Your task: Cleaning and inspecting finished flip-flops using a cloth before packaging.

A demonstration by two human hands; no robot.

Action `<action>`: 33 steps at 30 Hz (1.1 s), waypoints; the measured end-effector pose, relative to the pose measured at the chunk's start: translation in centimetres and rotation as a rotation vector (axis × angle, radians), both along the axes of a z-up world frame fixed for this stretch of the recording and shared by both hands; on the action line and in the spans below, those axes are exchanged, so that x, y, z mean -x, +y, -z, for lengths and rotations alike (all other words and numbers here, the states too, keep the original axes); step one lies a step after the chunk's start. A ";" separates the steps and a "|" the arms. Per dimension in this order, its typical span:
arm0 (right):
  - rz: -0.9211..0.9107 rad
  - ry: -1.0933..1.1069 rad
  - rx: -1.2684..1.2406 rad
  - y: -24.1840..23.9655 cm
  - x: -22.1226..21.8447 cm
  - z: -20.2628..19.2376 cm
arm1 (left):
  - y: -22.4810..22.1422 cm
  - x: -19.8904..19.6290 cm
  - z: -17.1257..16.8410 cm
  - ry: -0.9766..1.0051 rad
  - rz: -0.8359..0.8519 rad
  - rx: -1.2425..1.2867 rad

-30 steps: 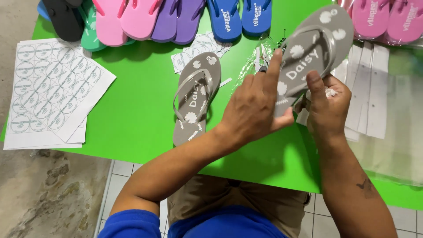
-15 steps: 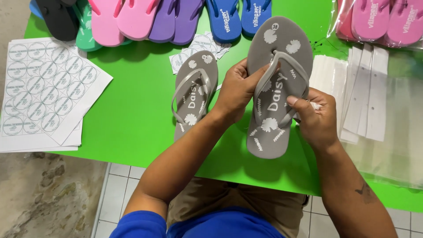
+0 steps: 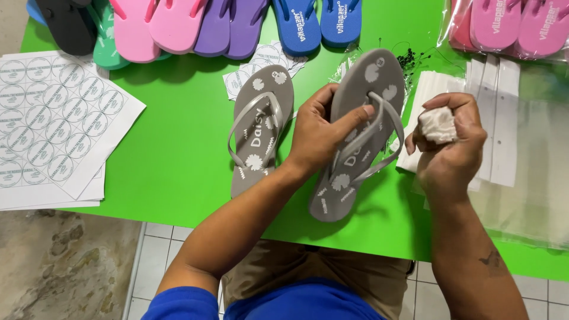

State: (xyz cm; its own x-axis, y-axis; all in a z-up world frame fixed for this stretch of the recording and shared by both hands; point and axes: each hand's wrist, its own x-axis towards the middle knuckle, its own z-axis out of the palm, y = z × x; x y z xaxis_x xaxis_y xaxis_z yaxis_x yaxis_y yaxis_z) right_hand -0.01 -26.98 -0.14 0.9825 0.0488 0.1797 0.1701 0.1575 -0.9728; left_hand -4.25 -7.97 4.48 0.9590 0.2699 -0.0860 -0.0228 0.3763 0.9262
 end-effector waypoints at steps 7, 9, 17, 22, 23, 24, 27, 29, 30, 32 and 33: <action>-0.062 -0.010 -0.105 0.3 0.5 -0.9 | -0.9 0.2 1.7 -0.020 0.033 -0.212; -0.055 -0.180 0.038 1.2 1.0 -0.8 | -1.1 0.3 1.7 -0.010 0.035 -0.237; 0.081 -0.368 0.659 2.2 2.7 -1.2 | -1.0 0.4 2.2 -0.065 0.009 -0.309; 0.085 -0.253 0.689 1.5 1.9 -0.5 | -1.6 0.5 3.4 -0.119 0.004 -0.356; 0.068 -0.198 0.607 1.5 1.7 -0.7 | -1.9 0.5 3.8 -0.159 0.047 -0.338; 0.050 -0.141 0.525 1.5 1.6 -0.9 | -2.2 0.6 4.2 -0.198 0.090 -0.320; 0.022 0.050 0.412 1.1 1.8 -2.4 | -2.1 1.7 2.7 -0.196 0.319 -0.383; -0.055 0.022 0.406 1.0 1.7 -2.6 | -2.5 1.3 3.7 -0.133 0.314 -0.344; -0.131 -0.007 0.398 0.9 1.6 -2.8 | -2.8 1.1 4.2 -0.071 0.307 -0.304; -0.172 -0.011 0.413 1.4 1.3 -2.3 | -3.0 1.0 3.4 -0.071 0.224 -0.267; -0.215 -0.014 0.428 1.6 1.1 -2.0 | -3.1 1.0 3.0 -0.072 0.140 -0.230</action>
State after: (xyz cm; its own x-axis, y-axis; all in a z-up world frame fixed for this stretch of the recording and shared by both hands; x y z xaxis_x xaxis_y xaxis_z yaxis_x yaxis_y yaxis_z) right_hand -1.16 -25.39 1.87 0.9397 0.3230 0.1127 0.1916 -0.2238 -0.9556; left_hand -5.26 -11.07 1.50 0.9898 0.1388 0.0319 -0.0542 0.1601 0.9856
